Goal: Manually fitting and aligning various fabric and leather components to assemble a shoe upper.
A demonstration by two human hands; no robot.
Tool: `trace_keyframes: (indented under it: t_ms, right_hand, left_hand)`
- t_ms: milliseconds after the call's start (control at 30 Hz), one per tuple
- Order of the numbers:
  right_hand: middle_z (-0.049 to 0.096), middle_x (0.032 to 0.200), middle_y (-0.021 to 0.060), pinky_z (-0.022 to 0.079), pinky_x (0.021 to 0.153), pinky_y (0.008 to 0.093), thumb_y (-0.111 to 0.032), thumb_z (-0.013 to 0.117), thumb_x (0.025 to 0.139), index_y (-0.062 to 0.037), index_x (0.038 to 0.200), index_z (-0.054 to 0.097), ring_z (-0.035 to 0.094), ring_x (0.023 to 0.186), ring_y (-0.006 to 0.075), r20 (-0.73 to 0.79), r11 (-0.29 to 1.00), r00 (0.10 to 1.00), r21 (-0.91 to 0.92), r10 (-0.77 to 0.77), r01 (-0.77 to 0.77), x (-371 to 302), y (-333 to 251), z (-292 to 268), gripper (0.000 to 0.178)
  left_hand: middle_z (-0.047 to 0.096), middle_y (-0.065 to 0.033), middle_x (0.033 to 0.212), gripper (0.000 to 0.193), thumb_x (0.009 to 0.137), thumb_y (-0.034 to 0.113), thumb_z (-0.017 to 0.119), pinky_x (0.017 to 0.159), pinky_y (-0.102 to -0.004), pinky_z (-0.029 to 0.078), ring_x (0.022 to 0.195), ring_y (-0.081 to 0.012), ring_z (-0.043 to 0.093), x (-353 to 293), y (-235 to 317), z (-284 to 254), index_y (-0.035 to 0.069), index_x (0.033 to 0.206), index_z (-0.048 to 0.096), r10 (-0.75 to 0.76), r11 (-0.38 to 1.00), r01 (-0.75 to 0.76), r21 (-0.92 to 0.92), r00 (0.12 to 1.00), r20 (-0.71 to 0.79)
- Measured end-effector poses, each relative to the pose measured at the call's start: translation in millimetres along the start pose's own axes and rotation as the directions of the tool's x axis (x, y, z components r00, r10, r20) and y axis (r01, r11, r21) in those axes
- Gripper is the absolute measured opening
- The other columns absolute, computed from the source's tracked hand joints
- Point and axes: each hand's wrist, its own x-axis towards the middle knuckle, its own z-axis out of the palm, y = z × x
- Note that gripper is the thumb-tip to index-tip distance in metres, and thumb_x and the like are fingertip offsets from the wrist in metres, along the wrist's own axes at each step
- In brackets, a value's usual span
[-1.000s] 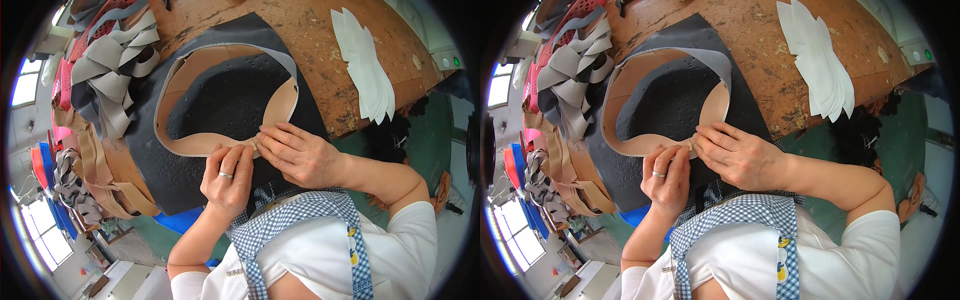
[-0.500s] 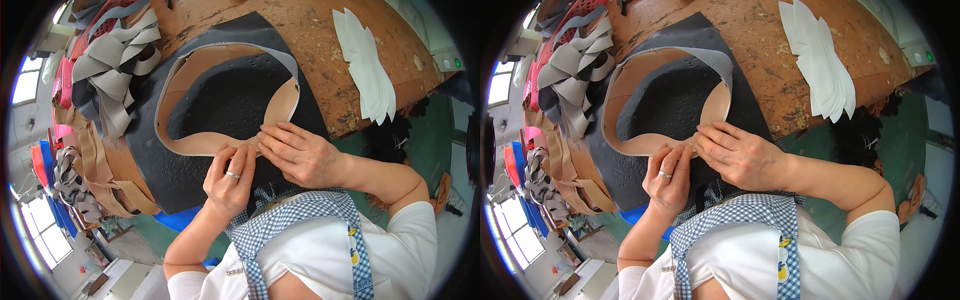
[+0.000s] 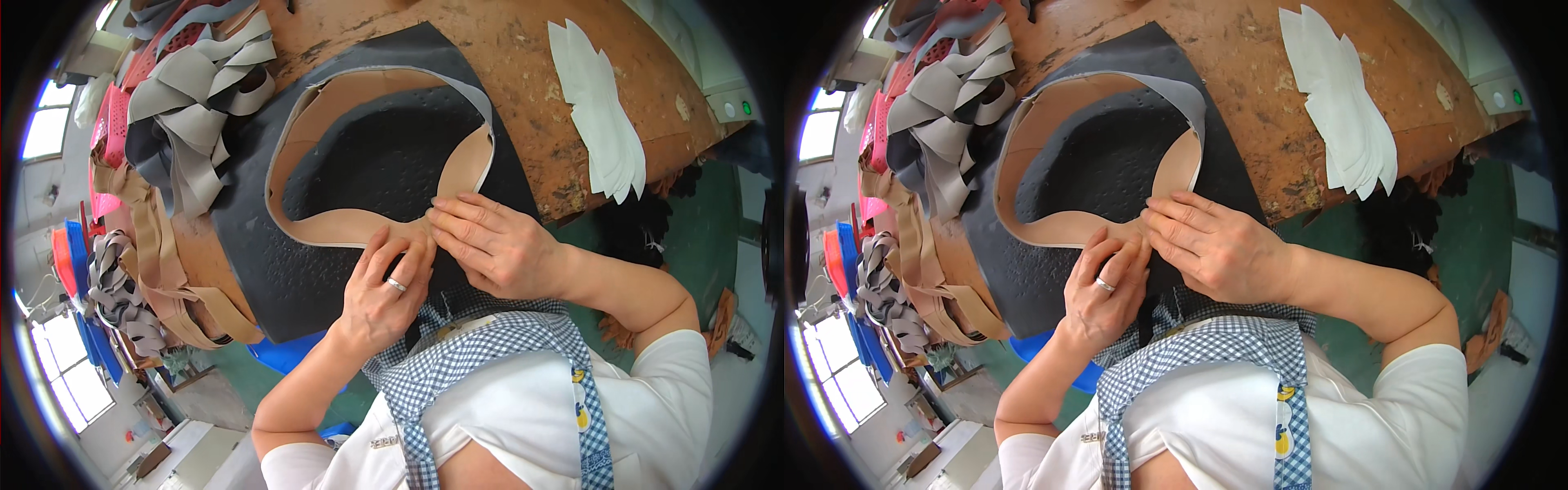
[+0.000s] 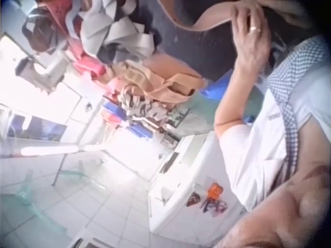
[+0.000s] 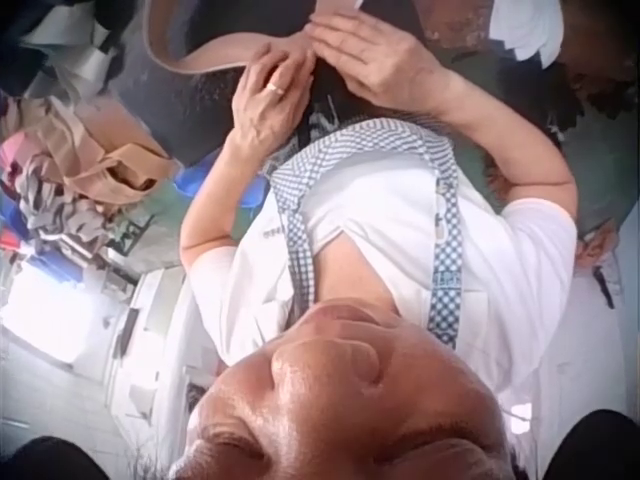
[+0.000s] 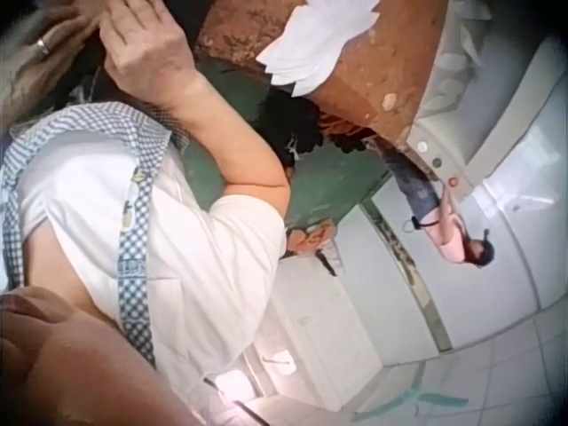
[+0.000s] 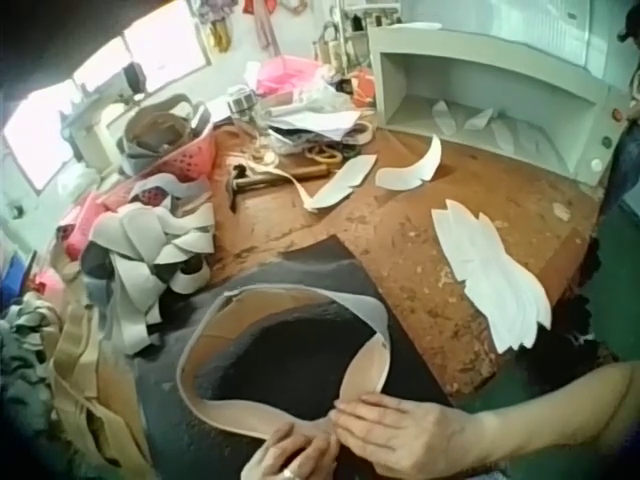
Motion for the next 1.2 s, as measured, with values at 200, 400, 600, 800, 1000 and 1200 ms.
trace_keyframes:
  t_ms: [200,400,600,800,1000,1200]
  right_hand:
    - [0.064,0.12,0.0169,0.053,0.098,0.0396,0.002,0.067,0.072,0.0056,0.112,0.066,0.061,0.118,0.0301,-0.042,0.992,0.998,0.115,0.053,-0.048,-0.5,2.6,-0.4,0.04]
    - [0.063,0.119,0.015,0.055,0.092,0.035,0.002,0.067,0.069,0.0051,0.112,0.066,0.061,0.115,0.0294,-0.055,0.993,0.994,0.072,0.098,-0.094,2.4,0.7,1.2,0.043]
    - [0.062,0.12,0.0124,0.054,0.093,0.0342,-0.003,0.068,0.064,0.0045,0.114,0.066,0.058,0.117,0.0269,0.01,0.998,0.998,-0.012,0.059,-0.059,6.6,-0.1,0.2,0.051]
    - [0.062,0.118,0.0103,0.054,0.095,0.033,-0.006,0.069,0.063,0.0033,0.113,0.068,0.057,0.117,0.0252,0.047,0.999,0.999,-0.045,-0.027,0.029,6.3,9.2,-1.8,0.052]
    - [0.062,0.119,0.0095,0.053,0.096,0.0322,-0.004,0.069,0.064,0.0016,0.113,0.068,0.056,0.12,0.024,0.041,0.999,0.999,-0.028,-0.015,0.017,6.3,9.1,-0.9,0.05]
    - [0.061,0.121,0.0091,0.052,0.098,0.0325,-0.004,0.069,0.064,0.0006,0.115,0.068,0.056,0.12,0.0241,0.074,1.0,0.997,-0.021,-0.004,0.006,6.7,11.1,0.0,0.051]
  left_hand:
    - [0.062,-0.0152,0.109,0.045,0.069,-0.006,0.07,0.09,-0.043,0.054,0.094,-0.0324,0.063,-2.0,6.9,6.3,-0.003,0.114,0.066,-0.195,0.973,0.179,-0.144,0.975,-0.106]
    - [0.061,-0.0156,0.103,0.046,0.075,-0.008,0.068,0.077,-0.0385,0.055,0.09,-0.0323,0.063,2.9,14.9,12.3,-0.004,0.12,0.063,-0.386,0.92,0.365,-0.144,0.906,-0.174]
    - [0.058,-0.0109,0.106,0.05,0.067,-0.009,0.067,0.074,-0.0341,0.054,0.086,-0.0248,0.061,7.3,13.0,8.8,-0.007,0.116,0.066,-0.347,0.936,0.335,-0.112,0.931,-0.116]
    - [0.056,-0.0128,0.111,0.052,0.064,-0.006,0.068,0.078,-0.0357,0.055,0.092,-0.0275,0.061,4.3,5.7,1.6,-0.008,0.116,0.065,-0.24,0.964,0.239,-0.115,0.971,0.002]
    - [0.059,-0.0124,0.114,0.054,0.063,-0.008,0.066,0.081,-0.037,0.056,0.096,-0.0285,0.063,-6.3,16.1,10.0,-0.003,0.117,0.067,-0.242,0.968,0.247,0.038,0.965,-0.101]
    - [0.061,-0.0155,0.116,0.048,0.063,0.0,0.068,0.09,-0.0398,0.056,0.096,-0.0274,0.062,-3.3,15.3,8.3,-0.008,0.111,0.068,-0.19,0.975,0.195,0.104,0.98,-0.055]
